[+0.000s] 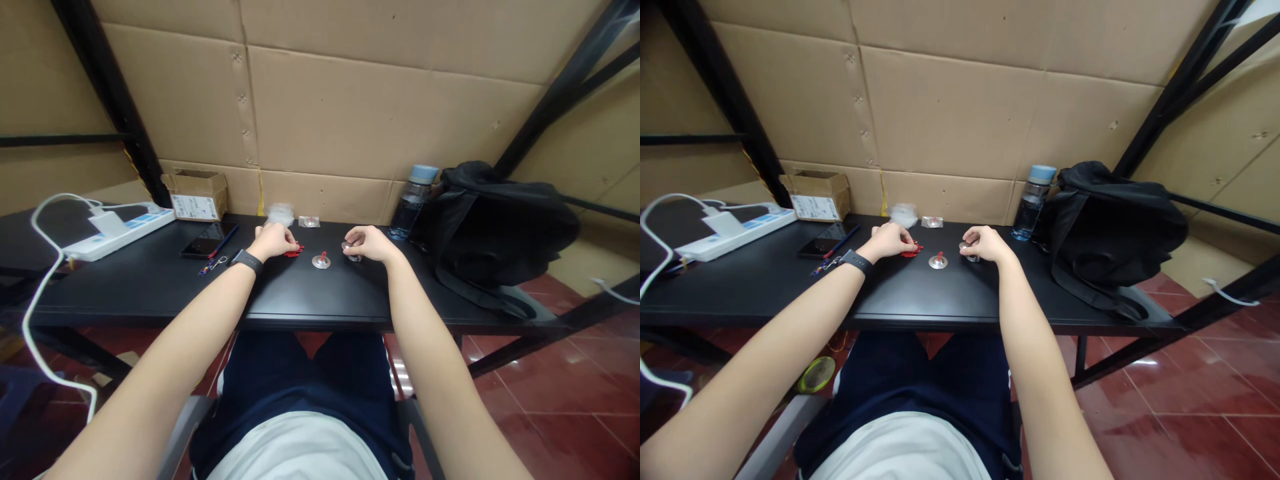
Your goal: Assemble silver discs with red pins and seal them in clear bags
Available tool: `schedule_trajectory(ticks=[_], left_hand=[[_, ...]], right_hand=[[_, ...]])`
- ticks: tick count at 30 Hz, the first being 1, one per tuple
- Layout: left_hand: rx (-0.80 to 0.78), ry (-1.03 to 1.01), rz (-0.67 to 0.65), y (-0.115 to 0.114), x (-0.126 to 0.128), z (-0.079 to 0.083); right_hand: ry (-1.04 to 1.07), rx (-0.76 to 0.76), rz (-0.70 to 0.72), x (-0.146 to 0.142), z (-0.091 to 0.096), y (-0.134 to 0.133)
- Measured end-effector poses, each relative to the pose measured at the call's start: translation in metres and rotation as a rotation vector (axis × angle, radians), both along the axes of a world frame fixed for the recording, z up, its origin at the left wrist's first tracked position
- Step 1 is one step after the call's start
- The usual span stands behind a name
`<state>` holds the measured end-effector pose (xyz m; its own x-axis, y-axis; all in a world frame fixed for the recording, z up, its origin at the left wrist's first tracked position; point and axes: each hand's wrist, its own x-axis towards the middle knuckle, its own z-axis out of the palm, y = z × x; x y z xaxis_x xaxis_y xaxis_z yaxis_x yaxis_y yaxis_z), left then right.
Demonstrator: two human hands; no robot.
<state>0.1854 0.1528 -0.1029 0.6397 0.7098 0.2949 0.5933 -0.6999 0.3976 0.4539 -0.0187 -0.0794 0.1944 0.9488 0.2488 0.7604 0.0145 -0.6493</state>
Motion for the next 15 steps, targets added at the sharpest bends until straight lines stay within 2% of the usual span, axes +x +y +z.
schedule_trajectory(ticks=[9,15], left_hand=[[0.048,0.037,-0.002,-0.0033,0.0028,-0.0002],[0.044,0.044,-0.025,-0.003,0.0029,-0.0011]], right_hand=[[0.038,0.001,0.014,-0.0021,0.0004,0.0003],[0.105,-0.024,0.081,-0.0081,0.0048,-0.0017]])
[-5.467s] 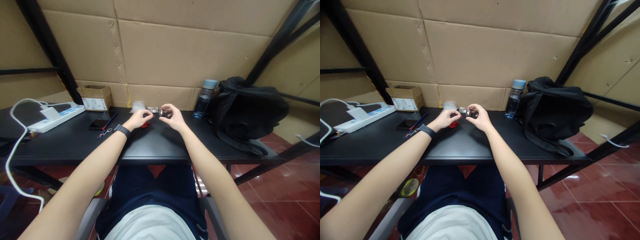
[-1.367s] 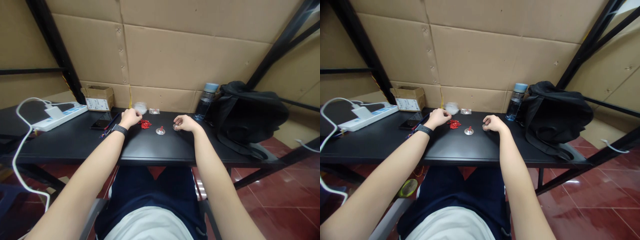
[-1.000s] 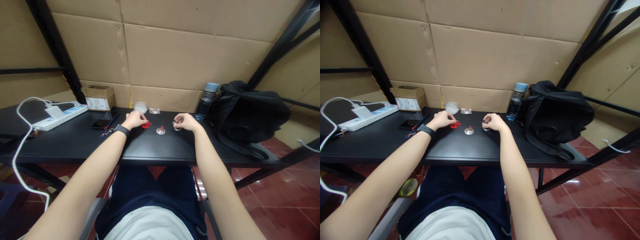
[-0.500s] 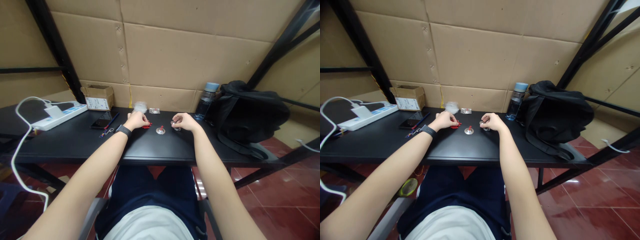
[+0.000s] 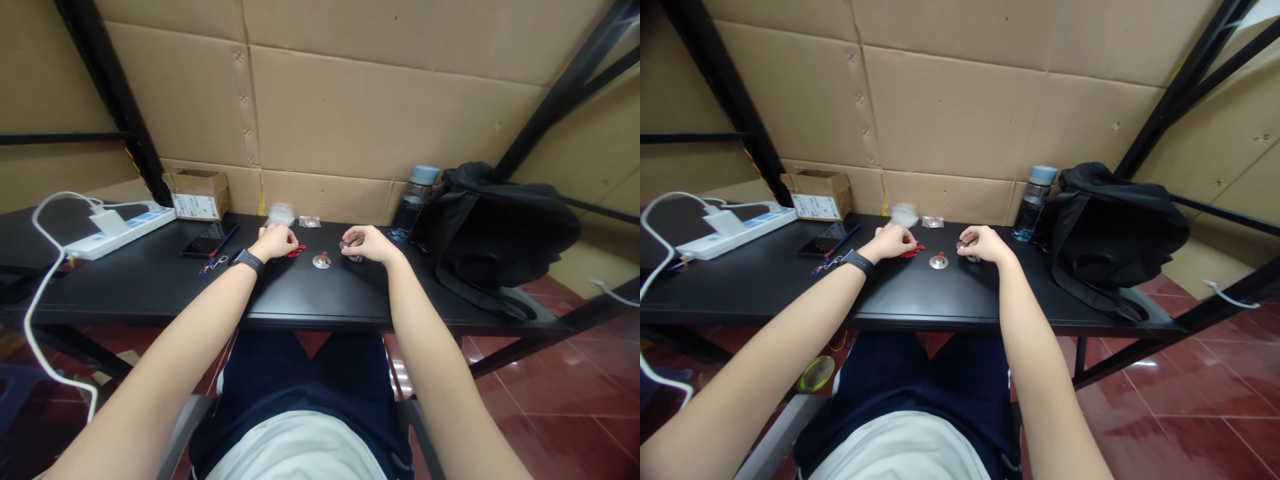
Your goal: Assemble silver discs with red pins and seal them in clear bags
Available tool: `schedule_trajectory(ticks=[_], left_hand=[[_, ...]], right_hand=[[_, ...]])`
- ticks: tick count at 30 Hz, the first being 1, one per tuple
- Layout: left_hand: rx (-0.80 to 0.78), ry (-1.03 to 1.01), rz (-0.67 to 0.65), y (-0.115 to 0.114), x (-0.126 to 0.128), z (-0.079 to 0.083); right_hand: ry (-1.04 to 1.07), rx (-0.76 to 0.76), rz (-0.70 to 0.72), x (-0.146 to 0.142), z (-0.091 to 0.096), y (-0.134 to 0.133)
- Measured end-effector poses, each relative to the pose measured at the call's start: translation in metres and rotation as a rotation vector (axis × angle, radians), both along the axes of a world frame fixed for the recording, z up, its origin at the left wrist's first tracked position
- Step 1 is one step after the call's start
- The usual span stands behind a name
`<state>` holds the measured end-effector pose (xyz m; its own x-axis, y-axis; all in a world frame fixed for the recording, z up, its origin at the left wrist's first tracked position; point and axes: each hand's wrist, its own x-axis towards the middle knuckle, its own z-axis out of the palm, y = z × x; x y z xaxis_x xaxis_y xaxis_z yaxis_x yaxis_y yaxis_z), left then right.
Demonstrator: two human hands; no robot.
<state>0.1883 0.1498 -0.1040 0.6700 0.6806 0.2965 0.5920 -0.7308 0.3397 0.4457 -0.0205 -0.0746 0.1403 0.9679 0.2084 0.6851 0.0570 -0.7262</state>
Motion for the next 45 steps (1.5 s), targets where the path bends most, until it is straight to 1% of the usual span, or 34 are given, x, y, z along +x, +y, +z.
schedule_trajectory(ticks=[6,9,12,16,18,22,25,28,31,33,38,42,45], left_hand=[[-0.027,0.038,-0.007,-0.005,0.001,0.001],[-0.011,0.038,-0.022,-0.006,0.001,0.001],[0.02,0.006,-0.021,-0.005,0.002,0.002],[0.036,-0.088,-0.021,-0.009,0.002,0.005],[0.024,-0.149,-0.049,-0.013,0.003,0.008],[0.003,-0.253,-0.133,-0.019,0.004,0.011],[-0.013,-0.314,-0.202,-0.02,0.005,0.011],[-0.027,-0.389,-0.277,-0.023,0.006,0.012],[-0.057,-0.442,-0.326,-0.028,0.007,0.014],[-0.056,-0.433,-0.326,-0.031,0.008,0.015],[0.007,-0.4,-0.3,-0.033,0.009,0.017],[0.106,-0.398,-0.271,-0.035,0.012,0.016],[0.152,-0.402,-0.241,-0.037,0.014,0.013]], right_hand=[[-0.015,-0.011,-0.007,-0.003,0.001,0.0],[-0.02,-0.008,0.006,-0.003,0.001,0.0],[0.004,-0.002,0.01,-0.003,0.0,0.0],[0.088,0.034,0.01,-0.007,-0.001,-0.001],[0.1,0.078,0.001,-0.009,0.0,-0.001],[0.087,0.184,-0.072,-0.012,0.001,0.001],[0.048,0.242,-0.097,-0.011,-0.001,0.006],[0.01,0.321,-0.08,-0.012,-0.002,0.01],[0.013,0.344,-0.025,-0.017,-0.004,0.013],[-0.003,0.332,0.006,-0.022,-0.004,0.014],[-0.048,0.335,0.079,-0.034,-0.005,0.014],[0.001,0.428,0.075,-0.044,-0.007,0.018],[0.019,0.492,0.063,-0.052,-0.01,0.021]])
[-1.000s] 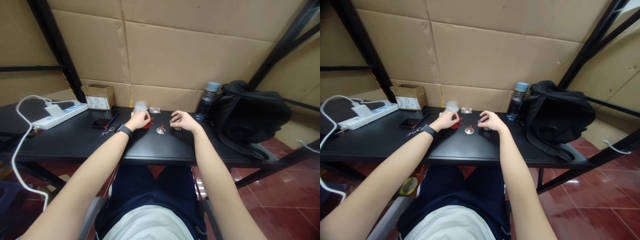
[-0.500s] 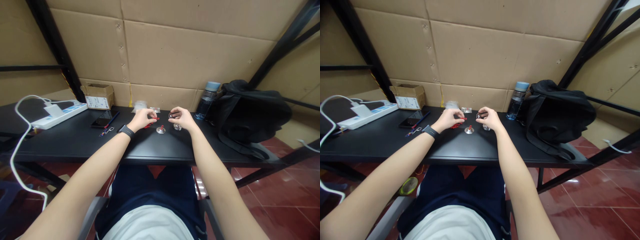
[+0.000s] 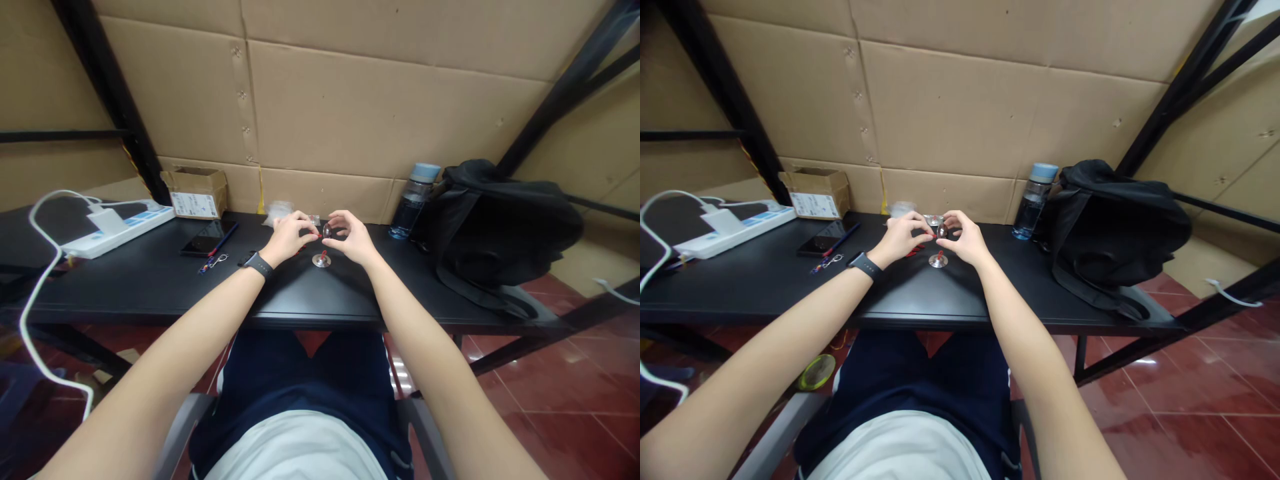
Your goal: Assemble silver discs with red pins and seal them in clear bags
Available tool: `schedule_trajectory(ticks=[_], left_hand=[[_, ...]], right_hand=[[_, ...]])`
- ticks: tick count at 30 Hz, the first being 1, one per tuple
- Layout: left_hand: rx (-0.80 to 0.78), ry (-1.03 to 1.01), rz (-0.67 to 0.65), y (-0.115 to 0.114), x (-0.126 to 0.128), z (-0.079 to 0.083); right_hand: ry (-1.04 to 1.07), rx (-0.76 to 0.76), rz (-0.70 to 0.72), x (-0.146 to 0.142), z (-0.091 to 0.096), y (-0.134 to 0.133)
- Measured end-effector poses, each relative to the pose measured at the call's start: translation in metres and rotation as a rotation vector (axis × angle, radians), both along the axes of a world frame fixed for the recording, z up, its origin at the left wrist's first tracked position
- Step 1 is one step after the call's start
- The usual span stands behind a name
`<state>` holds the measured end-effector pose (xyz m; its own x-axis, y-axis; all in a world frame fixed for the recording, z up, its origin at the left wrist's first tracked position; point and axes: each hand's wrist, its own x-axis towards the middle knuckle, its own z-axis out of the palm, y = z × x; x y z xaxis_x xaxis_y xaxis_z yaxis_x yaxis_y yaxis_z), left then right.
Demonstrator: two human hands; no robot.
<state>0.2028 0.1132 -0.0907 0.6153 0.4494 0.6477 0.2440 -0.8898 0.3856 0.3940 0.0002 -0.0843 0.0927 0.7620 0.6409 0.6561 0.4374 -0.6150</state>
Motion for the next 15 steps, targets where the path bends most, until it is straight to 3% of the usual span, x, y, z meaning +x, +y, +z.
schedule_trajectory(ticks=[15], left_hand=[[0.061,-0.064,0.095,-0.011,0.004,-0.002]], right_hand=[[0.339,-0.038,0.18,-0.014,-0.004,0.004]])
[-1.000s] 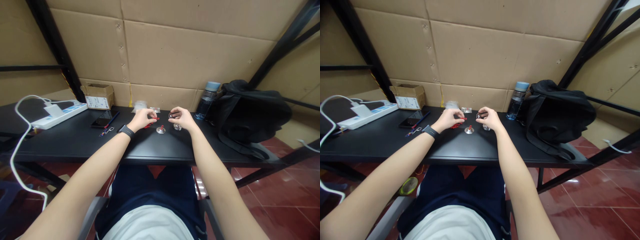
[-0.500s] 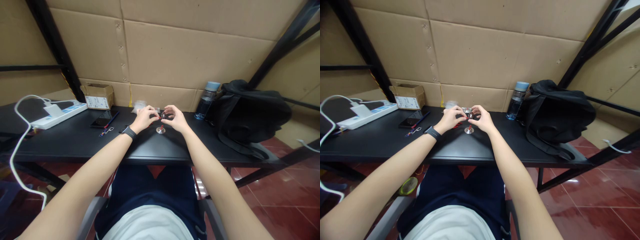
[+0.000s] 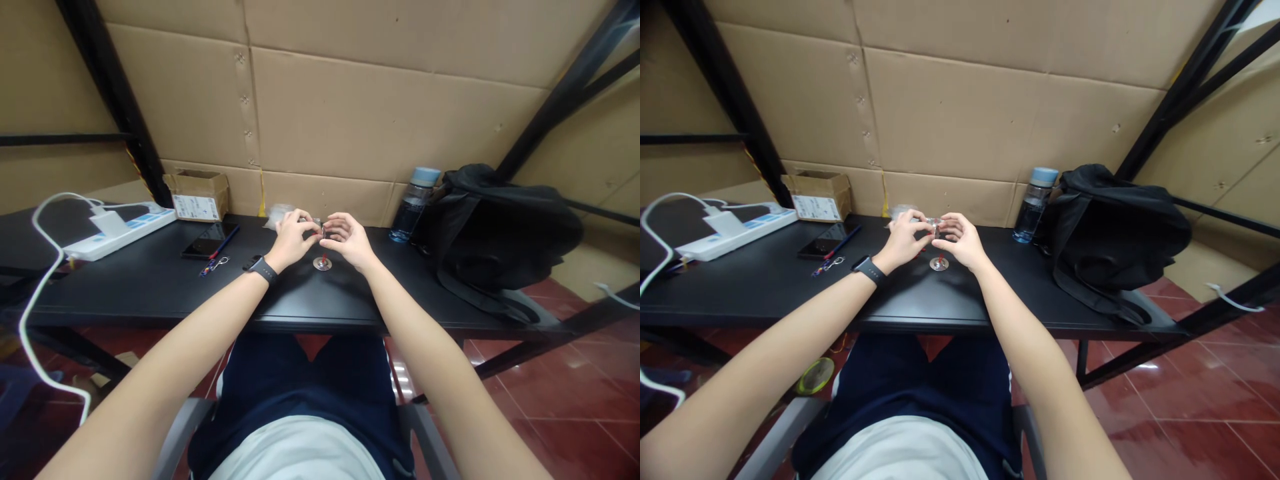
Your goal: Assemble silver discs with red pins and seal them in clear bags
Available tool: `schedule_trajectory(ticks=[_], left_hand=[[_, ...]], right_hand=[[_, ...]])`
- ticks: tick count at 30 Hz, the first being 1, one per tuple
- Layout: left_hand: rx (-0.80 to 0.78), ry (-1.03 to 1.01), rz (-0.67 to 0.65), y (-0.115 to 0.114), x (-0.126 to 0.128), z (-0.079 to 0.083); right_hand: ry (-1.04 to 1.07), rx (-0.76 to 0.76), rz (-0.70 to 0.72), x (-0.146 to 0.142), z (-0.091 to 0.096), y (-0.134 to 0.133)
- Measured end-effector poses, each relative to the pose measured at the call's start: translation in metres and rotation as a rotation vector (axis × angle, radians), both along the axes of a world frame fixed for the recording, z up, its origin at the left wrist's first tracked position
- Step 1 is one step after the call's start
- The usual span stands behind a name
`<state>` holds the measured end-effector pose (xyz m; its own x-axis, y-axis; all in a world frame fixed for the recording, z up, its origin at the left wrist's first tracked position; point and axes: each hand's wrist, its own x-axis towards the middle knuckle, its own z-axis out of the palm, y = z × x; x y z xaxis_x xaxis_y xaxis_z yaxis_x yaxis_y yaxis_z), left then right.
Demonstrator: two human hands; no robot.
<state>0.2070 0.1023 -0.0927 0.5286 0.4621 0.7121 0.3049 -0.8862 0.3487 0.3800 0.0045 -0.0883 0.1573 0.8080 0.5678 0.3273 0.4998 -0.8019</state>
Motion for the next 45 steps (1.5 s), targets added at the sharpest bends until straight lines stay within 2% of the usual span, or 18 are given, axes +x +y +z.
schedule_trajectory(ticks=[14,20,31,35,42,45], left_hand=[[0.033,-0.015,-0.07,-0.0038,-0.0012,0.0032],[0.067,-0.05,-0.08,-0.003,0.0029,0.0019],[0.044,-0.115,-0.033,-0.0078,0.0013,0.0058],[0.043,-0.091,-0.058,-0.0058,0.0029,0.0043],[0.068,-0.079,-0.118,-0.0048,0.0022,0.0026],[0.03,-0.065,-0.151,-0.0056,0.003,0.0031]], right_hand=[[0.009,-0.075,0.014,-0.0014,0.0008,-0.0027],[0.059,-0.043,0.043,-0.0035,-0.0023,-0.0012],[0.091,-0.15,-0.07,0.0005,0.0053,-0.0026],[0.03,-0.121,-0.072,0.002,0.0037,-0.0017],[0.065,-0.127,-0.056,0.0022,0.0021,0.0],[0.029,-0.111,-0.07,0.0037,0.0019,0.0012]])
